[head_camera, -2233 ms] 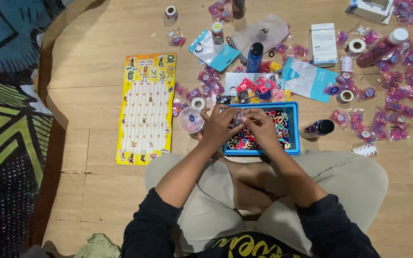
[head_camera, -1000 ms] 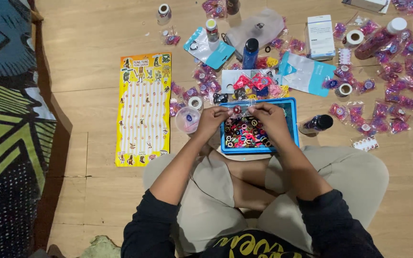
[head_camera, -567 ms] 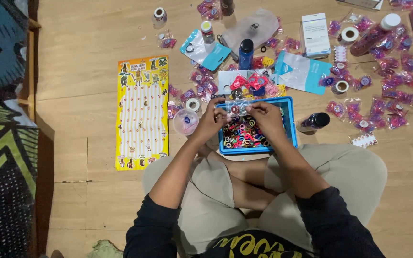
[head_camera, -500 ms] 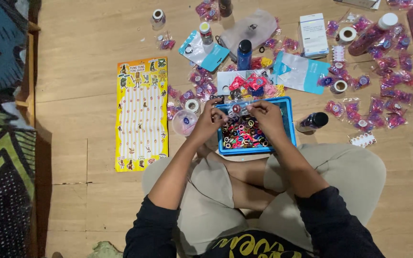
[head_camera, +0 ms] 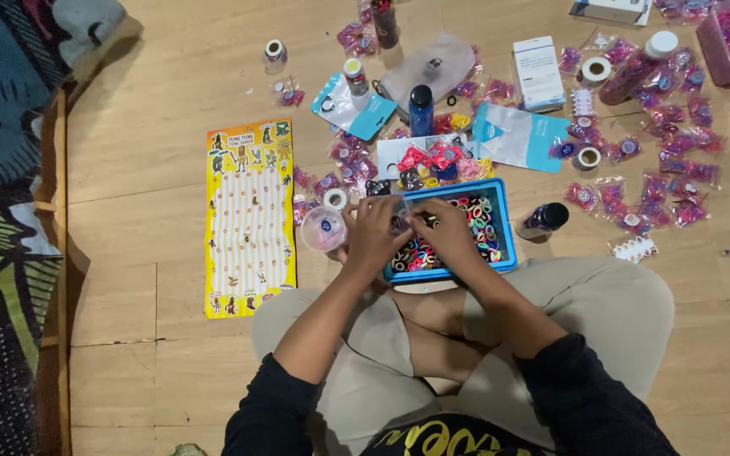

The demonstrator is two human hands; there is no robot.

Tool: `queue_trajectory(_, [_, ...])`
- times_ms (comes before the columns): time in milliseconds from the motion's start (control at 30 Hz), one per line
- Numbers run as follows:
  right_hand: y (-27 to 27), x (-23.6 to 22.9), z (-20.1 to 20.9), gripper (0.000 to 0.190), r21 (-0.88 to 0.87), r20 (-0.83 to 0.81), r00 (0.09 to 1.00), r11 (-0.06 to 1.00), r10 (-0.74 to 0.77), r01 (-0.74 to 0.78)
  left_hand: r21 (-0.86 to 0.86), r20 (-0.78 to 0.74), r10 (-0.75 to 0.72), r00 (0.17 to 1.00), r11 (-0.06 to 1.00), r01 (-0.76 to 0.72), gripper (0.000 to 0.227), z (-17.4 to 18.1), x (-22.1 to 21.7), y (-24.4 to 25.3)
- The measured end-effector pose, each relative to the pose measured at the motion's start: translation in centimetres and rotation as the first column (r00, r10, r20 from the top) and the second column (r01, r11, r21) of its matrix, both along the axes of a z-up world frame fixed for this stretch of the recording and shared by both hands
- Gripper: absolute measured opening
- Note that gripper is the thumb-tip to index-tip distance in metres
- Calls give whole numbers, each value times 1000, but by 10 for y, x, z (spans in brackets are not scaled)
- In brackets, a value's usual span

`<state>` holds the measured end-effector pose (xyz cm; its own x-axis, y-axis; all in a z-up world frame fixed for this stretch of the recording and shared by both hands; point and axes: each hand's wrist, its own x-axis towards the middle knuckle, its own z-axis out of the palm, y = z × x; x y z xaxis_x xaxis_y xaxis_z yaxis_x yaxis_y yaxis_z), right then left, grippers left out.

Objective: Sorting small colorful rubber bands from a tray into a small container while sitting on the floor.

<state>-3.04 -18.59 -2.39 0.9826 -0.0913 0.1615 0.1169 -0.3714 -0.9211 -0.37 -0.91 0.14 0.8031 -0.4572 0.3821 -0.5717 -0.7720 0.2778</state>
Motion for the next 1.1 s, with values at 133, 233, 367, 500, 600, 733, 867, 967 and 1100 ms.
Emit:
queue_trajectory(133, [-1, 0, 18, 16, 23, 23, 1000, 1000, 5, -6, -28, -22, 4, 1000, 1000, -5, 50, -6, 1, 2])
queue_trajectory(233, [-10, -4, 47, 17, 34, -57, 998, 999, 21, -19, -102, -80, 11, 997, 995, -19, 54, -9, 5, 4])
queue_trajectory(367, [-41, -2, 53, 18, 61, -168, 983, 995, -69, 80, -278, -171, 54, 984, 955, -101, 37, 1, 10, 8])
queue_trajectory(500, [-69, -10, 101, 19, 21, -121, 977, 983, -176, 180, -420, -207, 67, 976, 895, -151, 30, 3, 12, 9])
queue_trajectory(600, [-96, -27, 119, 22, -194, 5, 993, 974, -122, 121, -597, -218, -51, 975, 797, -92, 21, 34, 7, 5])
queue_trajectory(733, [-113, -59, 160, 19, -369, 34, 994, 923, -102, 107, -718, -211, -101, 972, 691, -84, 23, 38, 6, 9])
queue_trajectory(867, [-112, -65, 145, 20, -459, -23, 983, 876, -181, 150, -849, -272, -95, 958, 492, -192, 23, 75, -9, 12])
queue_trajectory(967, [-89, -62, 116, 23, -456, -204, 972, 890, -118, 12, -899, -292, -89, 952, 365, -241, 35, 104, -7, 14])
queue_trajectory(1100, [-52, -46, 50, 22, -558, -367, 916, 750, 160, -354, -991, -100, -189, 977, 105, -81, 52, 141, 0, 8])
